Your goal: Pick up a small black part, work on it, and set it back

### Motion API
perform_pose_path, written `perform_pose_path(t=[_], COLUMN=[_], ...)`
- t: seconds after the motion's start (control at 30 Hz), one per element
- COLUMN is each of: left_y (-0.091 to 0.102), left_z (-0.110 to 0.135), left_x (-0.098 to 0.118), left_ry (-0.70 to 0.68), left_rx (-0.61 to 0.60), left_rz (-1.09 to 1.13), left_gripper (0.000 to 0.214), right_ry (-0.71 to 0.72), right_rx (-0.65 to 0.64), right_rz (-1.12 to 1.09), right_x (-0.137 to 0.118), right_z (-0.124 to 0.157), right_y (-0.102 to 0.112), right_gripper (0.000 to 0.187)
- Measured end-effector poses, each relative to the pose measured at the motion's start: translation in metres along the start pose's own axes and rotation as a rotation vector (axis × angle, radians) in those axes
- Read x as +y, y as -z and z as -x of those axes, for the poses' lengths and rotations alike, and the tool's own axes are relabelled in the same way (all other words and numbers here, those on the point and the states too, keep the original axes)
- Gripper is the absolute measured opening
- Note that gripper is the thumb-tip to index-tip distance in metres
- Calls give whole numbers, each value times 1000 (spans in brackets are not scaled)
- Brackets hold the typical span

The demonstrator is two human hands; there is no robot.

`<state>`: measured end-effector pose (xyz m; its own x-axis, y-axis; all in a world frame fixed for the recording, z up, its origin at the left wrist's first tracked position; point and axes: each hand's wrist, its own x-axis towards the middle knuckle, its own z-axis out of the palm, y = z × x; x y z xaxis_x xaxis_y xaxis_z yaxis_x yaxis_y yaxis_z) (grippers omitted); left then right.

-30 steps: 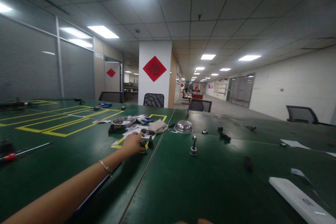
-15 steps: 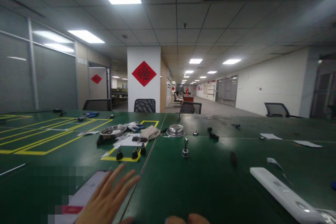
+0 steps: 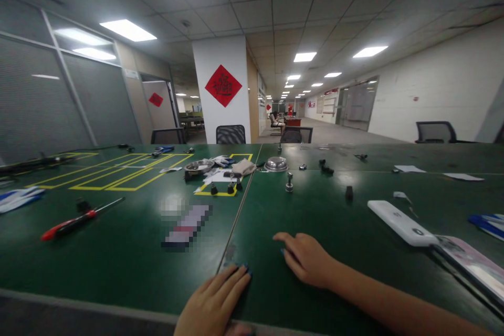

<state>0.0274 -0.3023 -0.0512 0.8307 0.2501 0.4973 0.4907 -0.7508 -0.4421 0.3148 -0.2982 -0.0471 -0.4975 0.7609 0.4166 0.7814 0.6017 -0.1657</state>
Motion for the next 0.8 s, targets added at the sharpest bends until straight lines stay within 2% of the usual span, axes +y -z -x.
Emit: perform_pose_path(t=[0.23,0.33,0.53,0.8], left_y=[-2,-1,2,7], left_z=[3,3,1,-3], left_x=[12,14,16,16], left_ry=[106,149,203,206], left_rx=[-108,-142,-159,-140], left_rz=[122,178,235,233], left_gripper=[63,57,55,54], right_ry=[-63,-35,31,9], right_rx=[71,70,64,125], right_rz=[104,136,161,108], right_x=[6,7,8,8], right_z=[5,6,6,8], right_y=[-3,-3,-4,6], right_gripper=[30,23,24,20])
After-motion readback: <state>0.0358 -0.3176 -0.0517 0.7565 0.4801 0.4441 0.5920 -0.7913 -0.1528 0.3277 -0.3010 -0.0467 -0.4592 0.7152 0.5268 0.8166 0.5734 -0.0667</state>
